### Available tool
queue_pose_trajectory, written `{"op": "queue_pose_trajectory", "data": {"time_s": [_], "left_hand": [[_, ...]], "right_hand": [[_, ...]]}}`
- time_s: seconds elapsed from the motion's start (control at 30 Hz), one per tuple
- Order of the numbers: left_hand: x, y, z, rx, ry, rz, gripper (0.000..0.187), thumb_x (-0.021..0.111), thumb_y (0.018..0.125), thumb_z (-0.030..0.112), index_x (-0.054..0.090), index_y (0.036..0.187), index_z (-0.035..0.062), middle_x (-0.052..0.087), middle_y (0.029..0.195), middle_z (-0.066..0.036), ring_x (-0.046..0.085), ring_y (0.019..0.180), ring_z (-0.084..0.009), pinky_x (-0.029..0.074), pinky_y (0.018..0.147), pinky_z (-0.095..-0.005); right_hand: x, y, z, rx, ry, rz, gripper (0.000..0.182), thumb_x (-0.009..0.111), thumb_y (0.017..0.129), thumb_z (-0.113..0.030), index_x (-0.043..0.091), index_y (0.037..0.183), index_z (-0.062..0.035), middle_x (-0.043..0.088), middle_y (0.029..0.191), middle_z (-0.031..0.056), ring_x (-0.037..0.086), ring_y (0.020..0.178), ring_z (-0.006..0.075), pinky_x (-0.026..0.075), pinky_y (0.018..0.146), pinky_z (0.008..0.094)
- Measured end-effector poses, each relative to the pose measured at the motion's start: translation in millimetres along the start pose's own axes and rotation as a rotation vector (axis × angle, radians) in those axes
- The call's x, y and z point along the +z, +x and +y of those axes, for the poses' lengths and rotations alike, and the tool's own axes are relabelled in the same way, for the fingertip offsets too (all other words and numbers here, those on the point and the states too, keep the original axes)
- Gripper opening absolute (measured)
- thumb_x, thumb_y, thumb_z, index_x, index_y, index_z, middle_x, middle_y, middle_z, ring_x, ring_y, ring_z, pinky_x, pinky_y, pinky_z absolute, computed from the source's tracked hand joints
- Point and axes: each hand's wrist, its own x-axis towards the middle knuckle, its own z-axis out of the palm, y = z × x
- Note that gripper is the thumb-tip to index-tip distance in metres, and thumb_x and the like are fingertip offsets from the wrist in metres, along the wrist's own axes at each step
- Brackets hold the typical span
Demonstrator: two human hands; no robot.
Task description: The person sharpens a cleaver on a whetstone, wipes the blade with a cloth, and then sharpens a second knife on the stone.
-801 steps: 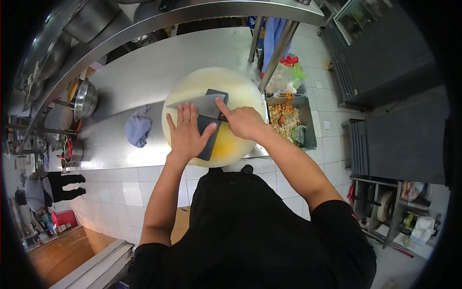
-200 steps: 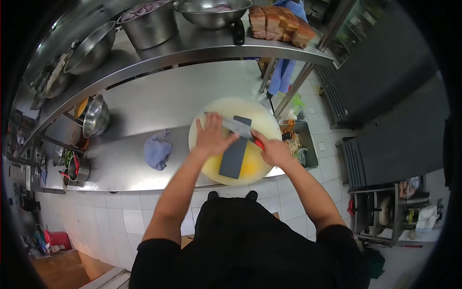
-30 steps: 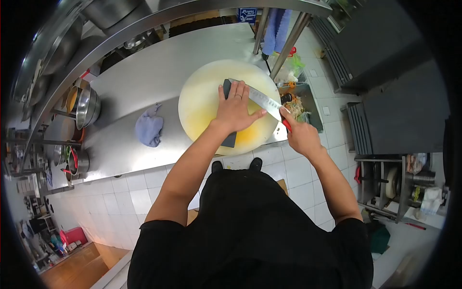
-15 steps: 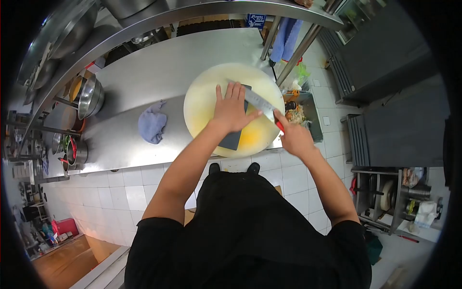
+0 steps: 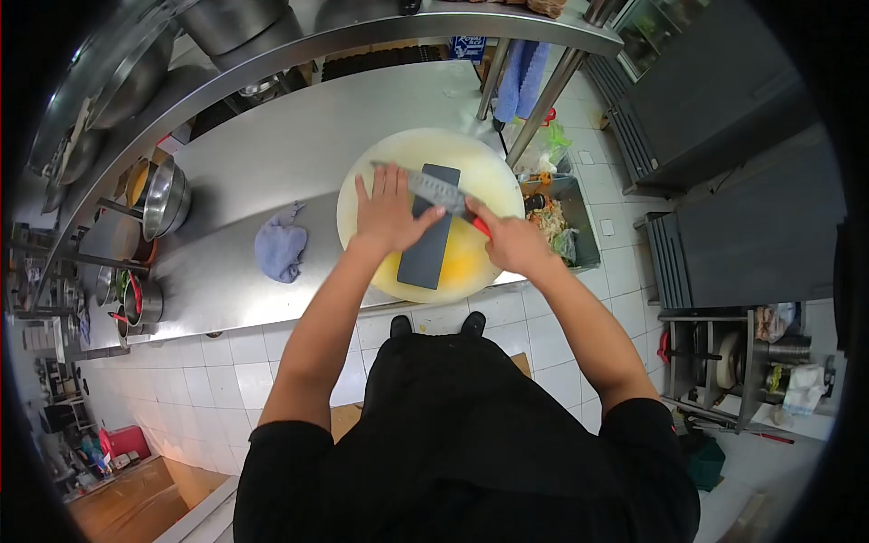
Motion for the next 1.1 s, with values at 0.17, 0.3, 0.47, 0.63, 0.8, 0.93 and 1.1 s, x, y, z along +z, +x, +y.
{"op": "queue_pose_trajectory", "data": {"time_s": [0.17, 0.3, 0.47, 0.63, 0.8, 0.93, 1.1], "left_hand": [[-5.8, -106.4, 8.6, 0.034, 0.007, 0.057, 0.114, 0.048, 0.088, 0.082, 0.030, 0.157, -0.0079, 0.029, 0.164, -0.028, 0.023, 0.154, -0.0435, 0.007, 0.122, -0.0666], [0.7, -71.7, -10.3, -0.005, 0.093, 0.058, 0.113, 0.047, 0.089, 0.080, 0.028, 0.158, -0.0069, 0.028, 0.165, -0.027, 0.020, 0.156, -0.0429, 0.007, 0.122, -0.0667], [-6.5, -15.2, -29.4, -0.121, -0.034, -0.048, 0.114, 0.048, 0.089, 0.080, 0.027, 0.157, -0.0101, 0.025, 0.165, -0.029, 0.017, 0.156, -0.0417, 0.007, 0.121, -0.0684], [2.9, -133.5, 6.3, -0.011, 0.018, 0.091, 0.113, 0.052, 0.090, 0.077, 0.028, 0.156, -0.0107, 0.029, 0.163, -0.030, 0.021, 0.155, -0.0450, 0.008, 0.118, -0.0724], [5.0, -90.2, 6.0, -0.051, 0.023, 0.033, 0.113, 0.050, 0.090, 0.078, 0.024, 0.159, -0.0062, 0.022, 0.167, -0.027, 0.016, 0.156, -0.0439, 0.008, 0.119, -0.0716], [-3.0, -2.8, -4.3, -0.064, -0.036, -0.021, 0.114, 0.049, 0.090, 0.079, 0.021, 0.160, -0.0055, 0.021, 0.168, -0.026, 0.015, 0.157, -0.0437, 0.007, 0.120, -0.0701], [11.4, -72.4, 22.7, 0.073, 0.066, 0.048, 0.115, 0.052, 0.088, 0.078, 0.022, 0.160, -0.0061, 0.021, 0.167, -0.027, 0.016, 0.157, -0.0433, 0.007, 0.121, -0.0692]], "right_hand": [[3.3, -72.0, -23.8, -0.085, 0.035, -0.223, 0.079, 0.064, 0.086, -0.016, 0.034, 0.158, -0.0329, 0.071, 0.080, 0.0191, 0.071, 0.073, 0.0410, 0.058, 0.070, 0.0525], [-3.3, -14.2, -17.4, -0.112, 0.058, -0.157, 0.079, 0.062, 0.086, -0.013, 0.034, 0.158, -0.0325, 0.070, 0.080, 0.0201, 0.071, 0.073, 0.0411, 0.057, 0.070, 0.0521], [-15.0, 37.0, -10.9, -0.133, 0.038, -0.151, 0.076, 0.059, 0.088, -0.014, 0.035, 0.158, -0.0321, 0.070, 0.082, 0.0211, 0.070, 0.078, 0.0411, 0.055, 0.073, 0.0535], [-3.8, -36.7, -9.3, -0.199, 0.087, -0.227, 0.078, 0.059, 0.087, -0.013, 0.034, 0.158, -0.0342, 0.070, 0.081, 0.0203, 0.070, 0.074, 0.0409, 0.056, 0.071, 0.0517], [-11.8, -10.6, 2.7, -0.145, 0.046, -0.245, 0.074, 0.059, 0.090, -0.018, 0.035, 0.157, -0.0369, 0.071, 0.087, 0.0210, 0.072, 0.080, 0.0404, 0.057, 0.074, 0.0519], [-26.1, 28.0, 11.5, -0.050, 0.029, -0.177, 0.072, 0.058, 0.091, -0.019, 0.036, 0.157, -0.0355, 0.073, 0.093, 0.0211, 0.072, 0.086, 0.0410, 0.056, 0.079, 0.0532], [-4.0, -40.3, 25.3, -0.090, 0.089, -0.147, 0.078, 0.060, 0.088, -0.014, 0.035, 0.158, -0.0377, 0.072, 0.089, 0.0217, 0.072, 0.083, 0.0405, 0.057, 0.075, 0.0531]]}}
